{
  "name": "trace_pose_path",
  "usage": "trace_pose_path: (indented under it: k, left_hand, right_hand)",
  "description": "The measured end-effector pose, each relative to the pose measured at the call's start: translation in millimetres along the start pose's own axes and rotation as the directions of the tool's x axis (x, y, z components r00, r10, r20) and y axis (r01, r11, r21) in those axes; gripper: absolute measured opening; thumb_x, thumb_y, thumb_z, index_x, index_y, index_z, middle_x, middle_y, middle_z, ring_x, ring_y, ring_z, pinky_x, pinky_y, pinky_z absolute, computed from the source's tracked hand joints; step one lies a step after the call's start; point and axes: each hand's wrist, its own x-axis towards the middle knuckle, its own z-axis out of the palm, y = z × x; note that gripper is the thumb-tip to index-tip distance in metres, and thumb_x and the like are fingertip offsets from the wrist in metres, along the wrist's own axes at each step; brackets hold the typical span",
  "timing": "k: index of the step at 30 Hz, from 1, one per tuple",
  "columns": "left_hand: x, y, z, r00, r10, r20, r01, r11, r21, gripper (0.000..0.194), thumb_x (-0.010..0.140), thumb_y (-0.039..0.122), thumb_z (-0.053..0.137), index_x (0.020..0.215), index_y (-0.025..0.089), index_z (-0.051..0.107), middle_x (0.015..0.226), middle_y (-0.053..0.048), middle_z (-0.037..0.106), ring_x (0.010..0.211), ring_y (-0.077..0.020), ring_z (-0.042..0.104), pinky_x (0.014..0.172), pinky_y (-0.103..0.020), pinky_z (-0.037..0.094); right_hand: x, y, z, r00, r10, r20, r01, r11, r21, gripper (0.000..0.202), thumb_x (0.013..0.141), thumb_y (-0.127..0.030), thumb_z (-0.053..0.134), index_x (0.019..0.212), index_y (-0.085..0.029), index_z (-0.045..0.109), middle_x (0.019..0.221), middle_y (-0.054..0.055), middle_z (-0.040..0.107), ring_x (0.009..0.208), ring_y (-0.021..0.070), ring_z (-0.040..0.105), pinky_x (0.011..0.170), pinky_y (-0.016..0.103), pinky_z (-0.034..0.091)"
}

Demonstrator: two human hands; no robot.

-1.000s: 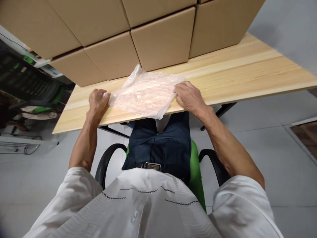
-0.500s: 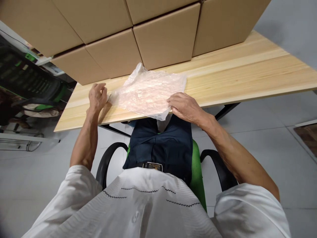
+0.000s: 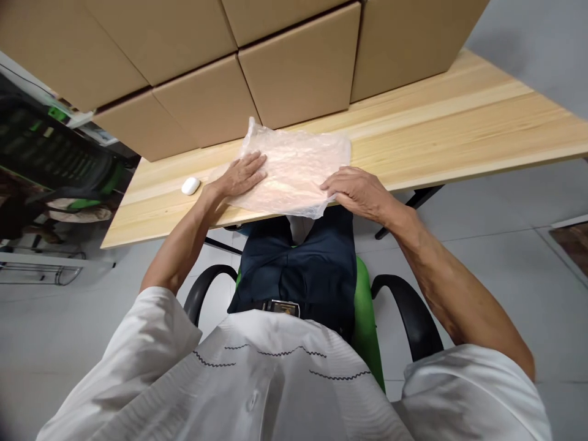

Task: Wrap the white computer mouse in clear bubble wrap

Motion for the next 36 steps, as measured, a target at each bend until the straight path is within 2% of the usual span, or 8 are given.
trace_pose_path:
  k: [6,14,18,21,24,27,31,36]
  left_hand:
    - [-7.8,-30.3,-6.8,0.963,-0.253,-0.090,0.251,0.968,-0.032,0.089,0.131,0.072,0.045,0.209,0.028,0.041,0.221,-0.017,0.025,0.208,-0.0484,0.022,0.166,-0.078,0.017]
    - [-46.4,-34.3,-13.0,0.967,-0.169,-0.193,0.188,0.978,0.085,0.082,0.130,0.066,0.050,0.199,0.022,0.055,0.212,-0.022,0.047,0.205,-0.0520,0.028,0.166,-0.077,0.016]
    - [-27.4,-13.6,-17.1,0.981,-0.055,-0.183,0.068,0.996,0.065,0.090,0.131,0.067,0.049,0.208,0.021,0.040,0.219,-0.021,0.033,0.208,-0.0487,0.020,0.168,-0.072,0.010]
    - [-3.6,11.7,-12.5,0.988,-0.036,-0.152,0.046,0.997,0.063,0.090,0.132,0.061,0.047,0.210,0.020,0.034,0.220,-0.021,0.028,0.208,-0.0479,0.019,0.168,-0.072,0.010]
    - [9.0,23.6,-3.1,0.992,-0.082,-0.097,0.086,0.996,0.040,0.088,0.133,0.058,0.041,0.211,0.018,0.033,0.220,-0.022,0.025,0.208,-0.0474,0.020,0.167,-0.074,0.015]
    - [9.1,15.1,5.7,0.989,-0.121,-0.083,0.120,0.993,-0.016,0.087,0.133,0.065,0.038,0.210,0.023,0.037,0.221,-0.020,0.024,0.209,-0.0466,0.020,0.166,-0.075,0.016]
    - [-0.1,-1.5,12.5,0.978,-0.156,-0.137,0.149,0.987,-0.058,0.093,0.131,0.075,0.041,0.208,0.023,0.040,0.220,-0.021,0.027,0.208,-0.0491,0.022,0.167,-0.075,0.015]
    - [-18.2,8.9,16.3,0.964,-0.217,-0.156,0.221,0.975,0.011,0.091,0.132,0.059,0.039,0.205,0.005,0.039,0.218,-0.031,0.027,0.206,-0.0520,0.025,0.166,-0.071,0.022]
  right_hand:
    - [-9.0,5.2,-2.7,0.995,0.084,-0.049,-0.082,0.996,0.039,0.019,0.098,-0.025,0.068,0.097,-0.035,0.084,0.134,0.003,0.099,0.140,0.0366,0.092,0.131,0.068,0.070]
    - [-14.7,-22.9,-39.6,0.958,0.263,-0.119,-0.245,0.959,0.143,0.025,0.114,-0.034,0.070,0.115,-0.034,0.095,0.142,0.007,0.099,0.141,0.0395,0.093,0.133,0.067,0.073]
    - [34.0,-57.0,-38.0,0.961,0.224,-0.165,-0.216,0.974,0.066,0.043,0.127,-0.054,0.066,0.144,-0.027,0.095,0.155,0.012,0.095,0.151,0.0439,0.088,0.137,0.069,0.068]
    - [87.9,-70.2,4.2,0.980,0.194,0.045,-0.192,0.980,-0.058,0.065,0.130,-0.063,0.063,0.179,-0.023,0.078,0.184,0.013,0.080,0.179,0.0464,0.068,0.155,0.072,0.051]
    - [124.0,-61.8,52.1,0.917,0.298,0.264,-0.251,0.948,-0.198,0.079,0.128,-0.060,0.062,0.195,-0.020,0.061,0.207,0.016,0.056,0.196,0.0508,0.046,0.164,0.074,0.034]
    - [123.5,-38.7,73.8,0.870,0.376,0.319,-0.289,0.913,-0.288,0.089,0.125,-0.065,0.061,0.202,-0.021,0.050,0.217,0.015,0.037,0.204,0.0516,0.024,0.167,0.077,0.020]
    - [91.8,-5.6,55.6,0.889,0.391,0.238,-0.318,0.902,-0.292,0.099,0.127,-0.075,0.050,0.209,-0.021,0.035,0.220,0.014,0.028,0.206,0.0497,0.017,0.169,0.075,0.014]
    - [67.8,12.4,18.0,0.842,0.515,0.160,-0.413,0.807,-0.422,0.103,0.128,-0.073,0.039,0.206,-0.006,0.034,0.218,0.025,0.027,0.205,0.0516,0.023,0.168,0.071,0.021]
